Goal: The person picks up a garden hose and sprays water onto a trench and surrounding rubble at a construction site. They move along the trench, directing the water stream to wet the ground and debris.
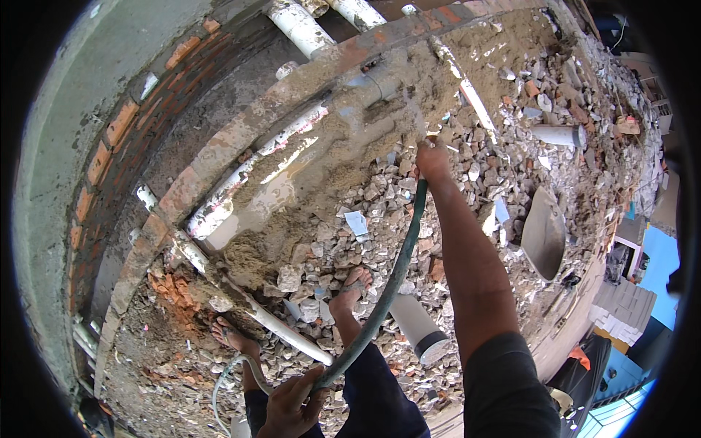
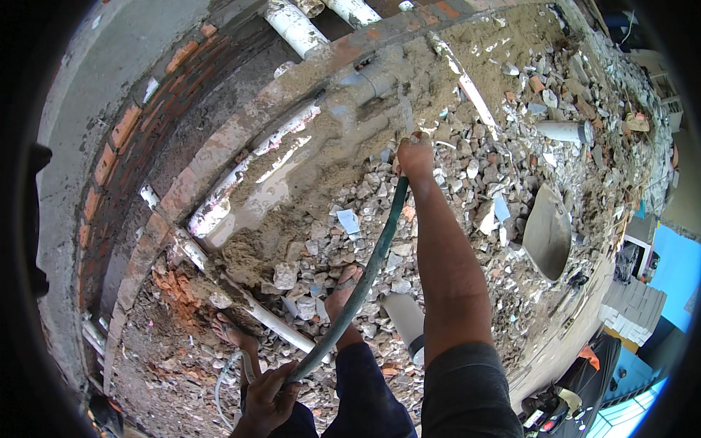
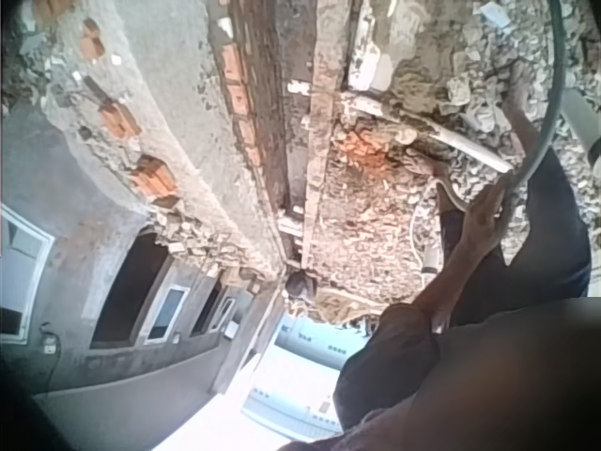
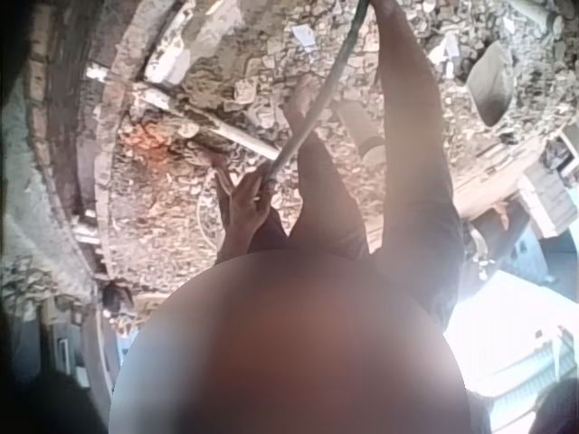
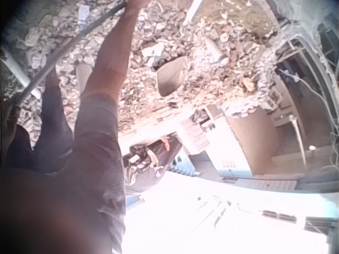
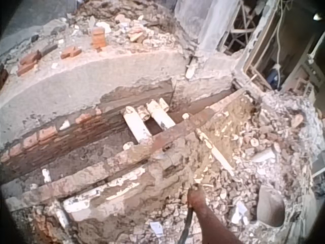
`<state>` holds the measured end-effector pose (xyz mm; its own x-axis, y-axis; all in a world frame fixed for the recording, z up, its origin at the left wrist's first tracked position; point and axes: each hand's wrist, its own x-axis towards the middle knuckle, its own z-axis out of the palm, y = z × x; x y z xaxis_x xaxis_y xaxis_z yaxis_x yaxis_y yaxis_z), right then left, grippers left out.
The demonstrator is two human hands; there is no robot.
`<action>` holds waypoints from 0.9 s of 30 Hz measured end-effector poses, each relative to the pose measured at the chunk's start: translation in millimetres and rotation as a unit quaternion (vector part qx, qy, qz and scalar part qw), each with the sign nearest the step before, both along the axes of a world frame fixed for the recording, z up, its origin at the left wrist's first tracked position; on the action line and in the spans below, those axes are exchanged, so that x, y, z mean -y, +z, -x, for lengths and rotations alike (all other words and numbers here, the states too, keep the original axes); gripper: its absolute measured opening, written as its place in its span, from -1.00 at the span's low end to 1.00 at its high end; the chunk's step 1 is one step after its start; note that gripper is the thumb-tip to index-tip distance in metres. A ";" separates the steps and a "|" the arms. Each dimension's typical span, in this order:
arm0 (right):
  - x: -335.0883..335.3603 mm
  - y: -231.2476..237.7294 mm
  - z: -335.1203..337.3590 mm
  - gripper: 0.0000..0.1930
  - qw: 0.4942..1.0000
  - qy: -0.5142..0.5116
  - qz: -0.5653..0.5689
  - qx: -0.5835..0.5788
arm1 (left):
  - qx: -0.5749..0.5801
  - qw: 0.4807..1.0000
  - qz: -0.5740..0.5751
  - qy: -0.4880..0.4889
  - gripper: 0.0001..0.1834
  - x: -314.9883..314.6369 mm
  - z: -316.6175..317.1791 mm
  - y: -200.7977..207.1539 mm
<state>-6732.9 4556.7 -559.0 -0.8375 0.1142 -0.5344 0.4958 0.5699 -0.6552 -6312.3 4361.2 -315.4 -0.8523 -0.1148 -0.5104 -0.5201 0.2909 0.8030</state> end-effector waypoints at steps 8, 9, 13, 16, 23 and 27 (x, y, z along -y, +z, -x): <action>2.3 5.2 -10.4 -0.66 0.997 0.051 -0.022 0.050 | 0.001 1.000 0.005 -0.028 -0.66 -4.1 -5.3 0.8; 3.3 4.3 -13.1 -0.64 0.996 0.045 -0.024 0.072 | -0.009 1.000 0.003 -0.023 -0.66 -5.2 -5.8 1.4; -1.4 0.8 -23.3 -0.61 0.992 0.063 -0.033 0.106 | -0.055 0.998 0.003 -0.018 -0.65 -9.1 -5.5 2.6; -12.3 -2.1 -25.0 -0.61 0.998 -0.006 -0.060 0.017 | -0.045 0.999 0.016 -0.008 -0.65 -10.4 -4.8 1.8; -24.3 -9.1 -25.1 -0.64 0.991 0.114 -0.062 0.038 | -0.048 0.998 0.023 -0.028 -0.63 -10.2 -2.4 0.5; -15.5 -4.5 -25.2 -0.65 0.997 0.026 -0.051 0.053 | -0.045 0.998 0.011 -0.033 -0.63 -10.1 -0.3 0.2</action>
<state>-6707.7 4572.2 -563.5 -0.7832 0.1305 -0.6079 0.5274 0.6572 -0.5385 -6312.0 4371.3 -315.2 -0.9001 -0.0680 -0.4302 -0.4264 0.3396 0.8384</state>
